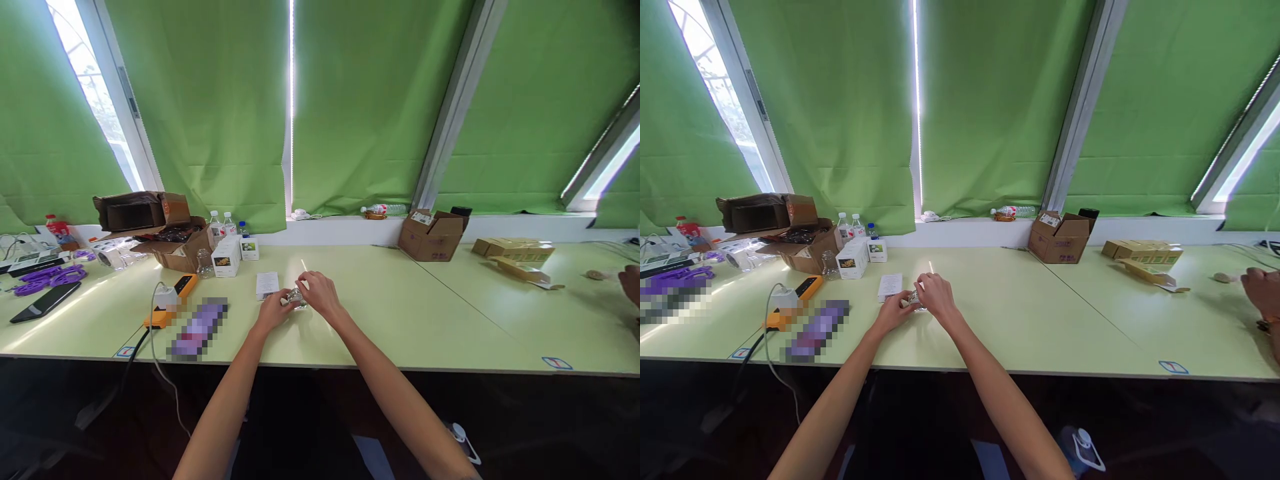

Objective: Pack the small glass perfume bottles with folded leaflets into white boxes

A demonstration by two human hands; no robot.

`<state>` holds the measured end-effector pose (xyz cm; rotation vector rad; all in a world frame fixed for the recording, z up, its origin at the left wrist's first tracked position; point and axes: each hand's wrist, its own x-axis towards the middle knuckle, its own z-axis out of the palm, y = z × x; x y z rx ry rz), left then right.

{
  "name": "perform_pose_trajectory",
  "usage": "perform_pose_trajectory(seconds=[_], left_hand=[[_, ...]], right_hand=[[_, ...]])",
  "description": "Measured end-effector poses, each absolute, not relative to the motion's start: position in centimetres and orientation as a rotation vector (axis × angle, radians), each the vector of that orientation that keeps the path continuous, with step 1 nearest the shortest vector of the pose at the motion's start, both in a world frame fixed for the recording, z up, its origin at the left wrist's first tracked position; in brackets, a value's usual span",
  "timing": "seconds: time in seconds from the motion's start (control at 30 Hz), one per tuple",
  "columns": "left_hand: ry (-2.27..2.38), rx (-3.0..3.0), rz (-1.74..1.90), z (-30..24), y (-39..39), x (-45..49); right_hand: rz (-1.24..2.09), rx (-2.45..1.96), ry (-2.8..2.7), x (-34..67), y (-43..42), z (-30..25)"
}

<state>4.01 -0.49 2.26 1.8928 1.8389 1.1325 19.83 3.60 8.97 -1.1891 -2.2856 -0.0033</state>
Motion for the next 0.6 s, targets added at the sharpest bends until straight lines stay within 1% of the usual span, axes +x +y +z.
perform_pose_trajectory(seconds=[0.13,0.2,0.3,0.47,0.53,0.6], left_hand=[[1.787,1.858,1.186,2.4,-0.6,4.0],[1.742,1.837,1.201,2.5,-0.5,3.9],[1.661,1.818,1.207,2.4,-0.4,3.6],[1.542,1.793,1.221,2.1,-0.4,3.4],[1.535,1.776,1.206,2.1,-0.5,3.4],[1.531,1.776,1.196,2.1,-0.6,3.4]], right_hand=[[0.061,-1.209,-2.144,20.3,4.8,8.7],[0.157,-1.229,-2.089,20.6,6.2,8.3],[0.421,-1.211,-2.059,21.2,8.7,7.3],[0.955,-1.14,-2.063,21.8,11.6,5.5],[1.016,-1.112,-2.069,21.6,12.1,4.8],[0.987,-1.11,-2.094,21.2,12.3,4.2]])
